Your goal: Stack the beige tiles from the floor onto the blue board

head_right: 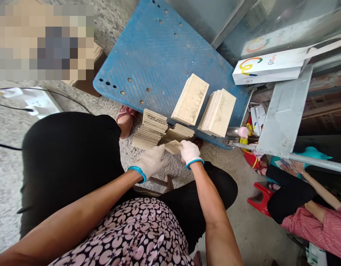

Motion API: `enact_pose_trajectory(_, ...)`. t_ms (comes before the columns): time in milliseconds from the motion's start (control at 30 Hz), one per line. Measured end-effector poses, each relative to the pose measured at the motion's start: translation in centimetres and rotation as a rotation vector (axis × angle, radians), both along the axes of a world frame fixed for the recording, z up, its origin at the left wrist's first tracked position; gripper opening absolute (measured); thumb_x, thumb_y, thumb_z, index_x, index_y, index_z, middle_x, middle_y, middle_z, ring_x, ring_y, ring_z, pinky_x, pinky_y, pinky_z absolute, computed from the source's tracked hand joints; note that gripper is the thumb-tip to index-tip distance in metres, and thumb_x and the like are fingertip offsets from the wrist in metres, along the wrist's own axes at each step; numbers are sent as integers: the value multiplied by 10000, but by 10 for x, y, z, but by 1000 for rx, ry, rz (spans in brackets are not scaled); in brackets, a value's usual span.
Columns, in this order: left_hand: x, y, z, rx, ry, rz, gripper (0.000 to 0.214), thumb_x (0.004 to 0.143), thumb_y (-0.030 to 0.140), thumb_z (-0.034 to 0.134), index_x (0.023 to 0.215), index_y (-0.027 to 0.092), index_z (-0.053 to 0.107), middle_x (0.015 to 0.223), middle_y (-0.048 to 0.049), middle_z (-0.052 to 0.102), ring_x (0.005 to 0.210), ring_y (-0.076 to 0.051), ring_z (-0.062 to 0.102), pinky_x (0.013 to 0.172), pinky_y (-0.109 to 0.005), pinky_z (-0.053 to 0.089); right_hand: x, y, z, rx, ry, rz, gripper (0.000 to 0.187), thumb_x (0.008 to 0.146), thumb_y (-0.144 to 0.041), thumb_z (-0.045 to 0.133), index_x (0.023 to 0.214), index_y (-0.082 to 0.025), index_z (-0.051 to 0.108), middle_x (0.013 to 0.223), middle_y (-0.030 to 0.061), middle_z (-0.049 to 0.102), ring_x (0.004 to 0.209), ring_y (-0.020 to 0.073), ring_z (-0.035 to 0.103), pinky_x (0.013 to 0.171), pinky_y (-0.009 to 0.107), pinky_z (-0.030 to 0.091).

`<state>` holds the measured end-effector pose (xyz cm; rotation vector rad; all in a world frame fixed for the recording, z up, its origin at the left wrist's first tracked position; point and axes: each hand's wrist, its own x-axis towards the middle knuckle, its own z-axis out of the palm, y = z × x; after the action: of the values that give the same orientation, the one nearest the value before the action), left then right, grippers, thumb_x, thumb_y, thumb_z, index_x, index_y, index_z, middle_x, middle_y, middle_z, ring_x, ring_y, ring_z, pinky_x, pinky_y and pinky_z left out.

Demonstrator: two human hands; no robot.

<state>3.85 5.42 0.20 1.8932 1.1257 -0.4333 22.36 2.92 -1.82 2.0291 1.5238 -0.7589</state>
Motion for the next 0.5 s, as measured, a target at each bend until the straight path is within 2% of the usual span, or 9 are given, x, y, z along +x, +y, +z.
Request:
enact_pose_trajectory(100,0,3,-8,101,-31,119,583,871,328,549,1394,107,413,1262,-165,563,1114,-299,582,894,-373,483,21,6,32,75,132,-62,191,887,-351,520,853,-221,656,862,33,678,804,182,588,632,268,325)
enact_pose_trajectory(167,0,3,-10,193,-74,124,737,806,340,621,1437,70,354,1285,-180,530,1170,-321,524,946,-392,455,34,7,53,153,226,-112,171,831,-329,554,740,-199,619,739,9,622,717,160,535,608,265,302)
enact_pose_trajectory(267,4,-2,-9,334,-167,87,985,698,426,720,1488,59,259,1351,-195,471,1254,-356,425,1060,-436,365,48,5,77,244,413,-267,210,766,-360,597,657,-184,562,623,-24,515,634,133,466,570,251,286)
enact_pose_trajectory(400,9,-12,-6,447,-252,-2,1231,551,523,775,1522,65,174,1447,-211,362,1360,-398,288,1172,-491,167,52,2,93,275,708,-530,274,711,-425,661,655,-170,578,604,-26,526,595,126,474,547,241,337)
enact_pose_trajectory(500,10,-14,0,495,-268,-16,1245,522,517,758,1514,31,185,1412,-234,370,1337,-421,295,1177,-529,100,48,0,98,259,875,-735,298,652,-429,739,690,-156,625,639,4,616,619,158,563,575,264,433)
